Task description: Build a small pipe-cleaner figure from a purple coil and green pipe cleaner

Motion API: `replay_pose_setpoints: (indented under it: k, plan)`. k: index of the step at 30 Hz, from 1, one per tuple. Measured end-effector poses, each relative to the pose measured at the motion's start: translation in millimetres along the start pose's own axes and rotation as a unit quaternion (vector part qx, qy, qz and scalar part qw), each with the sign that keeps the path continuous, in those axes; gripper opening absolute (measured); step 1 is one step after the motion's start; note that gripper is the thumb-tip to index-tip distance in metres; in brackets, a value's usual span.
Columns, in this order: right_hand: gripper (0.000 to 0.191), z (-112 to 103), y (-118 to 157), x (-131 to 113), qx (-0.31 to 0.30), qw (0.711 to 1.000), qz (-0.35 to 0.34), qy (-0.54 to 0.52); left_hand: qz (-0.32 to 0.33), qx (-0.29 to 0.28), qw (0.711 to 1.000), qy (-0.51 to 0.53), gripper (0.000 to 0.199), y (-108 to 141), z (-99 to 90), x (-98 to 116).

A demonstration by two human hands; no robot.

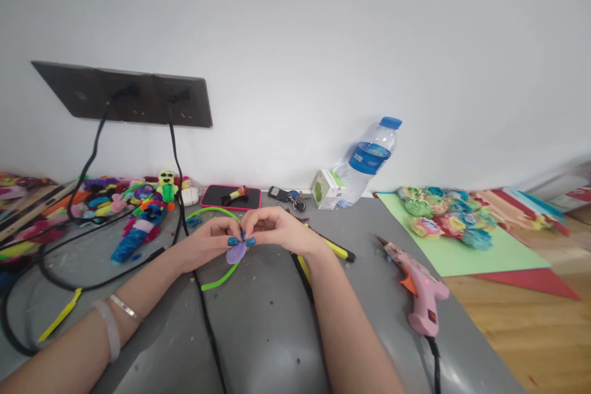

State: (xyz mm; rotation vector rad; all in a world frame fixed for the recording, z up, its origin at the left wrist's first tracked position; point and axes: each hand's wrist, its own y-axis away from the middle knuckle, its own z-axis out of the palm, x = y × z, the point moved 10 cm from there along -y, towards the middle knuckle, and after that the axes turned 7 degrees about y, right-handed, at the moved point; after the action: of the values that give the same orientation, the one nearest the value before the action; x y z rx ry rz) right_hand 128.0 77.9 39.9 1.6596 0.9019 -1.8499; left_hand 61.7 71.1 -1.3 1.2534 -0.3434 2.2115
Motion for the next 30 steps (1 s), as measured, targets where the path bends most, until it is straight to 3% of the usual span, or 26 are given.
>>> replay_pose_setpoints:
  k: [22, 26, 30]
  plan:
    - [0.017, -7.3, -0.6, 13.5, 0.041, 0.998, 0.038, -0.014, -0.011, 0.019, 1.0, -0.019, 0.03, -1.2, 3.7, 0.3]
    - [0.018, -11.1, -3.8, 15.2, 0.073, 0.996, 0.036, -0.025, 0.002, 0.034, 0.999, 0.001, 0.026, -2.9, -3.8, 0.4]
    - [0.021, -21.0, -5.9, 16.9, 0.131, 0.99, 0.033, -0.033, 0.033, 0.086, 0.996, 0.009, 0.024, -4.9, -14.8, 5.8]
